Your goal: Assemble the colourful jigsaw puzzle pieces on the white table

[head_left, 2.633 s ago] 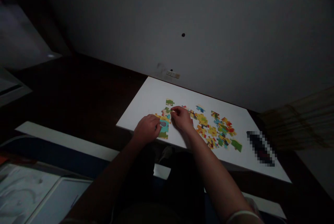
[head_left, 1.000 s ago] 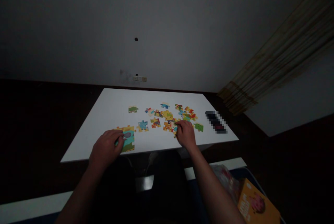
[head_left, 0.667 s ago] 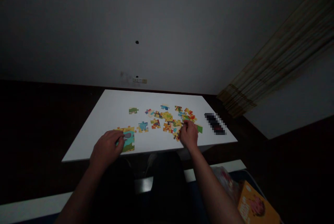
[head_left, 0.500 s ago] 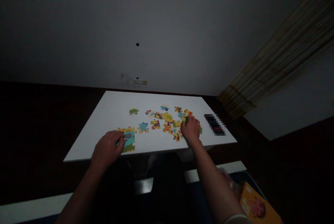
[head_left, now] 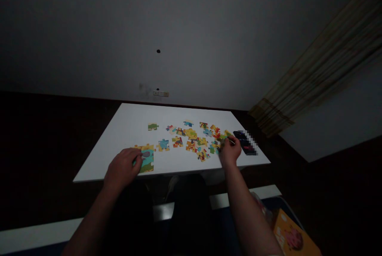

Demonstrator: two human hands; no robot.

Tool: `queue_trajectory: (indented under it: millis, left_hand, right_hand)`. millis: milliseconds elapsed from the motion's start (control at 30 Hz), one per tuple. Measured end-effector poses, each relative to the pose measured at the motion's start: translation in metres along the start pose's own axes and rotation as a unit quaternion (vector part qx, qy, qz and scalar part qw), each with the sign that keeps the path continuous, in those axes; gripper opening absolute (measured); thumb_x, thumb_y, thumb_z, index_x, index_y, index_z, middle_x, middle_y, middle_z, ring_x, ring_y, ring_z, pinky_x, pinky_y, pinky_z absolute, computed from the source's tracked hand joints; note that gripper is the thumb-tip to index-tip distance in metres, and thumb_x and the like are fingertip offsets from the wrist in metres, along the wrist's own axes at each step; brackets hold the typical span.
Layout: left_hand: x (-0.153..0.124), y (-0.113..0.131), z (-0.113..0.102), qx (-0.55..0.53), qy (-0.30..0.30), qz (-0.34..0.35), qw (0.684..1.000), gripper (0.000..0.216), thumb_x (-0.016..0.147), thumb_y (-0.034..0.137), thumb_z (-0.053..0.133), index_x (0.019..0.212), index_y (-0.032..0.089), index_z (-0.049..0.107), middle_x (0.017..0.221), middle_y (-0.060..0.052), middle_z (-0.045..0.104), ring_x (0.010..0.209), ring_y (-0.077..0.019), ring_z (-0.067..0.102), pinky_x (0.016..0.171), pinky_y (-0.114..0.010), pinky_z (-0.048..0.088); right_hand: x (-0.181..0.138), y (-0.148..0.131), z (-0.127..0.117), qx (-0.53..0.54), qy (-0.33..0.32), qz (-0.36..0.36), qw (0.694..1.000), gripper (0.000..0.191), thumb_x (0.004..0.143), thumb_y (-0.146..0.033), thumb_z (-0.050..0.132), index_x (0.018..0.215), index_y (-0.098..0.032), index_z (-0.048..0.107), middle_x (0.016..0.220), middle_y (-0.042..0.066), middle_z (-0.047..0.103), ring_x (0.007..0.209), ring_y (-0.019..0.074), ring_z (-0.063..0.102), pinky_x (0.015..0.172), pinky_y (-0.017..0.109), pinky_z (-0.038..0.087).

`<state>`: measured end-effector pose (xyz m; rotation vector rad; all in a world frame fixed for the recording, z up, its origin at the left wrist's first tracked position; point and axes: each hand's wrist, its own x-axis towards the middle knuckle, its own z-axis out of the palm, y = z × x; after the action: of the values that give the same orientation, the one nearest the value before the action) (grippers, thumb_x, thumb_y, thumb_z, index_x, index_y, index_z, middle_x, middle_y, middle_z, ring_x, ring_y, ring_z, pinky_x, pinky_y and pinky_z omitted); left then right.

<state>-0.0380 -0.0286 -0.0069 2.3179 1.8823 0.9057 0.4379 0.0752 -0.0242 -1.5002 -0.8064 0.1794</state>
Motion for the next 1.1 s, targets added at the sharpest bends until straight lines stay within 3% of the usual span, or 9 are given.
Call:
queue_trajectory:
  millis: [100,233,367,467,600,767,933,1100]
  left_hand:
    - [0.000,0.000,0.000,-0.001,0.004,-0.003,1.000,0.036,0.103,0.041,0.052,0.104,0.024,0.084,0.117,-0.013,0.085,0.116,-0.0345,0.077,0.106,-0.050,0.061]
    - [-0.001,0.000,0.000,0.000,0.003,-0.005,1.000,0.037,0.103,0.041,0.052,0.105,0.022,0.084,0.116,-0.013,0.085,0.115,-0.0350,0.077,0.105,-0.050,0.062]
    - [0.000,0.001,-0.001,0.001,0.004,-0.003,1.000,0.040,0.104,0.041,0.050,0.106,0.021,0.085,0.117,-0.015,0.085,0.115,-0.0354,0.077,0.105,-0.050,0.062]
    - [0.000,0.002,-0.002,0.007,0.000,-0.005,1.000,0.041,0.104,0.041,0.049,0.106,0.021,0.085,0.116,-0.015,0.085,0.115,-0.0349,0.077,0.104,-0.049,0.062]
    - [0.001,0.004,-0.004,0.004,0.005,-0.009,1.000,0.040,0.103,0.042,0.050,0.103,0.022,0.085,0.115,-0.014,0.085,0.114,-0.0344,0.078,0.105,-0.047,0.062]
    - [0.000,0.005,-0.004,0.000,0.005,-0.012,1.000,0.038,0.103,0.041,0.051,0.102,0.023,0.085,0.116,-0.014,0.085,0.115,-0.0352,0.077,0.105,-0.049,0.062]
    - [-0.001,0.003,-0.001,0.004,0.006,-0.015,1.000,0.037,0.103,0.041,0.050,0.104,0.025,0.084,0.117,-0.012,0.085,0.116,-0.0341,0.077,0.107,-0.048,0.060]
    - [-0.001,0.003,0.000,0.002,0.003,-0.010,1.000,0.038,0.104,0.040,0.050,0.103,0.024,0.084,0.117,-0.012,0.085,0.116,-0.0341,0.076,0.105,-0.047,0.060]
  right_hand:
    - [0.001,0.002,0.001,0.042,0.027,0.022,0.999,0.040,0.087,-0.042,0.065,0.112,-0.015,0.079,0.116,0.016,0.080,0.104,0.0287,0.075,0.095,0.043,0.061]
    - [-0.001,0.005,0.007,0.107,0.007,0.048,0.993,0.046,0.087,-0.042,0.065,0.118,-0.013,0.082,0.124,0.016,0.081,0.116,0.0307,0.077,0.099,0.043,0.063]
    - [-0.001,0.009,0.009,0.108,-0.019,0.070,0.992,0.053,0.088,-0.045,0.066,0.127,-0.013,0.082,0.107,0.014,0.084,0.100,0.0305,0.080,0.082,0.040,0.064]
    - [-0.001,0.009,0.008,0.100,-0.031,0.079,0.991,0.056,0.086,-0.045,0.067,0.128,-0.011,0.082,0.101,0.014,0.084,0.095,0.0300,0.079,0.083,0.040,0.063]
    - [-0.004,0.003,0.005,0.005,-0.121,0.017,0.992,0.048,0.086,-0.045,0.066,0.117,-0.015,0.086,0.112,0.013,0.085,0.106,0.0313,0.078,0.098,0.044,0.060]
    - [-0.012,-0.007,0.005,-0.177,-0.236,-0.088,0.951,0.038,0.089,-0.043,0.062,0.108,-0.024,0.089,0.104,0.009,0.085,0.099,0.0310,0.075,0.098,0.046,0.057]
    - [-0.016,-0.018,0.006,-0.232,-0.241,-0.198,0.921,0.035,0.096,-0.037,0.056,0.103,-0.022,0.087,0.108,0.011,0.083,0.105,0.0307,0.068,0.099,0.044,0.052]
    - [-0.020,-0.023,0.005,-0.238,-0.259,-0.238,0.906,0.033,0.096,-0.034,0.054,0.103,-0.020,0.083,0.109,0.011,0.082,0.107,0.0312,0.065,0.101,0.044,0.049]
